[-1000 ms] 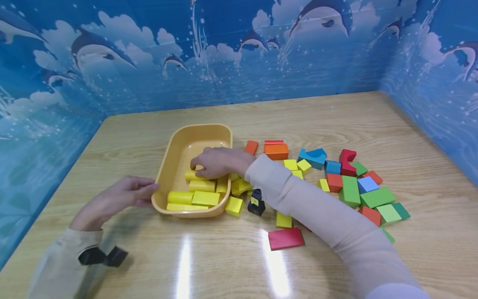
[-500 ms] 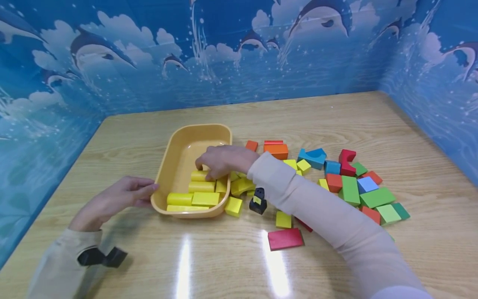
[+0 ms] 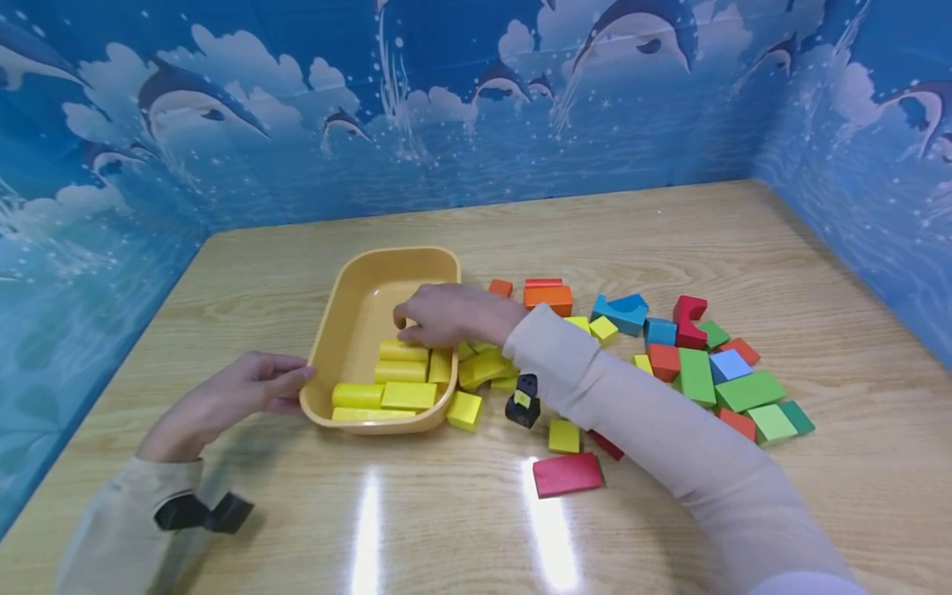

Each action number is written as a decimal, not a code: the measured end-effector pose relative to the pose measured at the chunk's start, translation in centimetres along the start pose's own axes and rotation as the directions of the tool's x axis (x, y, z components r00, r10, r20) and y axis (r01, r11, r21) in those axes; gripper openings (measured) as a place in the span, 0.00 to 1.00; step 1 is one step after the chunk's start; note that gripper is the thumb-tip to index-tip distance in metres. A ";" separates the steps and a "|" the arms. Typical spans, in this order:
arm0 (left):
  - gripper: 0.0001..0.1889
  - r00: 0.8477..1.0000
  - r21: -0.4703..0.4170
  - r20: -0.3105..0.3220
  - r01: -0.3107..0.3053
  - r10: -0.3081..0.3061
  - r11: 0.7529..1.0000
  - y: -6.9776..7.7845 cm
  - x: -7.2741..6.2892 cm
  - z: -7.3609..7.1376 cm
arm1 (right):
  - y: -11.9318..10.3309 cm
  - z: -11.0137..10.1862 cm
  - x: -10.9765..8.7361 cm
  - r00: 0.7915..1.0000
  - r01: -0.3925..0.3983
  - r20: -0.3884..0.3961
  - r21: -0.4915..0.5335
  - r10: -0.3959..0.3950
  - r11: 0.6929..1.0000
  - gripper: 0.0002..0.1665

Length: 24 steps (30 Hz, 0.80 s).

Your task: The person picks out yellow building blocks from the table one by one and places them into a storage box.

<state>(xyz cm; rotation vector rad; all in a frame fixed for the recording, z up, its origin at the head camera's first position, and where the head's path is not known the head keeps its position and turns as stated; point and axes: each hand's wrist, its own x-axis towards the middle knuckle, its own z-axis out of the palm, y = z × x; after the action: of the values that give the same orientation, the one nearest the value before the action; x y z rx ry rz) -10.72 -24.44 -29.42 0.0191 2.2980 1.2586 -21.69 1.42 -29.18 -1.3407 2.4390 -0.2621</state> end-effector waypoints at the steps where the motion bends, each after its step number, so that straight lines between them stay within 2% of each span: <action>1: 0.22 1.000 0.002 0.000 0.000 0.000 1.000 0.0 0.0 0.0 | 0.2 0.0 -0.3 1.000 0.005 -0.031 0.002 -0.004 1.000 0.22; 4: 0.22 1.000 0.006 0.001 -0.001 0.001 1.000 0.0 0.1 0.0 | 0.7 -0.1 -1.4 0.989 0.018 -0.145 0.008 -0.017 1.000 0.22; 8: 0.22 1.000 0.006 0.004 -0.007 0.007 1.000 0.0 0.0 0.0 | 1.3 -0.2 -3.5 0.957 0.035 -0.289 -0.001 -0.033 0.999 0.23; 11: 0.22 1.000 0.006 0.003 -0.008 0.008 1.000 -0.1 0.0 -0.1 | 1.8 -0.4 -5.4 0.935 0.030 -0.353 -0.012 -0.032 0.999 0.23; 14: 0.22 1.000 0.008 0.000 -0.002 0.002 1.000 -0.1 -0.1 -0.1 | 2.2 -0.3 -7.3 0.930 0.005 -0.366 -0.001 -0.005 1.000 0.22; 16: 0.23 1.000 0.014 -0.007 0.014 -0.014 1.000 -0.1 -0.1 0.0 | 2.6 0.0 -8.7 0.935 -0.021 -0.353 0.017 0.026 1.000 0.21; 20: 0.23 0.999 0.023 -0.014 0.034 -0.033 0.999 -0.1 0.0 0.0 | 4.0 1.4 -11.7 0.944 -0.067 -0.323 0.026 0.071 0.997 0.19; 24: 0.23 1.000 0.026 -0.011 0.029 -0.028 0.999 0.0 0.1 0.1 | 5.7 2.8 -15.1 0.938 -0.141 -0.316 0.024 0.142 0.990 0.19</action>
<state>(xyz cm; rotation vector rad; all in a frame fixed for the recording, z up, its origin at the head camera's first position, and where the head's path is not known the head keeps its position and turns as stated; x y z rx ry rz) -10.77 -24.32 -29.52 -0.0108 2.3156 1.2168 -17.64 17.26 -30.45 -1.1912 2.7836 -0.4751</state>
